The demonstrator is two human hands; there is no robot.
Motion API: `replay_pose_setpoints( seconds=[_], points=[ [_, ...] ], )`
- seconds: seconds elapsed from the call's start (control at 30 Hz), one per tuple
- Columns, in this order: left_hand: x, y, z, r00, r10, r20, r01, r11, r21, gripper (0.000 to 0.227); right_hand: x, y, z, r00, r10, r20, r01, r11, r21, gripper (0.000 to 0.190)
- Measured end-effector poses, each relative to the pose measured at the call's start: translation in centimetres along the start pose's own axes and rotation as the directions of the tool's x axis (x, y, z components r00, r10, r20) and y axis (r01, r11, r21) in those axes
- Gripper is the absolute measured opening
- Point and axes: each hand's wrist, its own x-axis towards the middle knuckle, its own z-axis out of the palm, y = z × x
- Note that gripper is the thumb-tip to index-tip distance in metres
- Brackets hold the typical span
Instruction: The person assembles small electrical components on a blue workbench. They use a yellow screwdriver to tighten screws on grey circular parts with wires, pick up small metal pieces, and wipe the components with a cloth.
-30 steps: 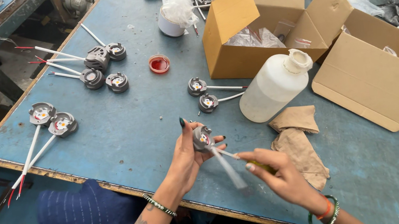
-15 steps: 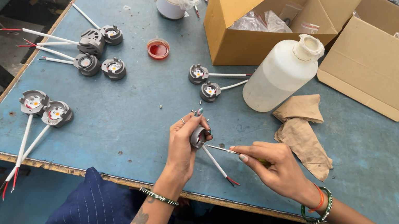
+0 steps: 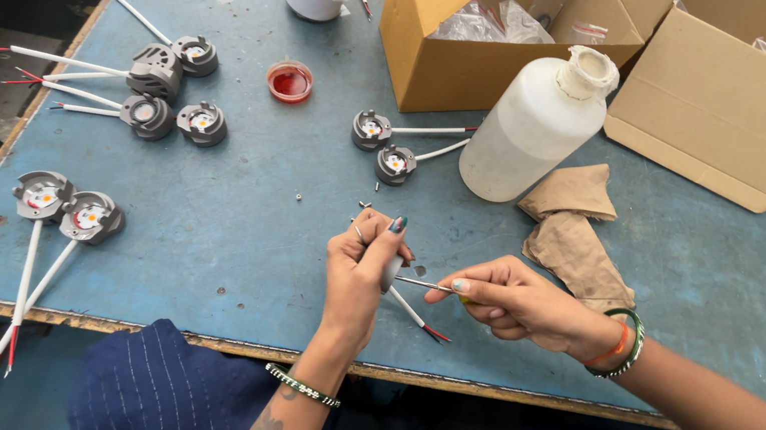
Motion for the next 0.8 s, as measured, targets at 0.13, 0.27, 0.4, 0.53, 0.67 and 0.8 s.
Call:
replay_pose_setpoints(
  seconds=[0.13,0.27,0.4,0.53,0.67,0.8],
  points=[
    [-0.1,-0.2,-0.3,0.995,-0.096,0.011,0.097,0.984,-0.147,0.032,0.0,0.0,0.0,1.0,-0.02,0.016,0.02,0.999,-0.03,0.04],
    [-0.2,-0.6,-0.3,0.984,-0.177,-0.021,0.169,0.963,-0.211,0.028,-0.4,0.2,1.2,0.925,-0.378,-0.028,0.309,0.797,-0.519,0.036],
    [-0.4,-1.0,-0.2,0.969,-0.244,-0.028,0.224,0.926,-0.303,0.029,-1.2,-1.0,1.6,0.551,-0.646,0.528,0.268,-0.462,-0.846,0.035],
    [-0.8,-1.7,0.4,0.935,-0.345,-0.081,0.296,0.885,-0.359,0.03,-1.8,-3.1,1.0,0.431,-0.404,0.807,0.084,-0.872,-0.482,0.034],
    [-0.8,-2.0,0.9,0.924,-0.369,-0.099,0.283,0.834,-0.473,0.027,-2.7,-3.3,1.1,0.536,-0.512,0.671,0.214,-0.687,-0.695,0.034],
    [-0.4,-1.8,0.8,0.952,-0.291,-0.09,0.213,0.847,-0.486,0.025,-2.4,-2.7,0.8,0.838,-0.523,0.155,0.367,0.33,-0.87,0.033]
  ],
)
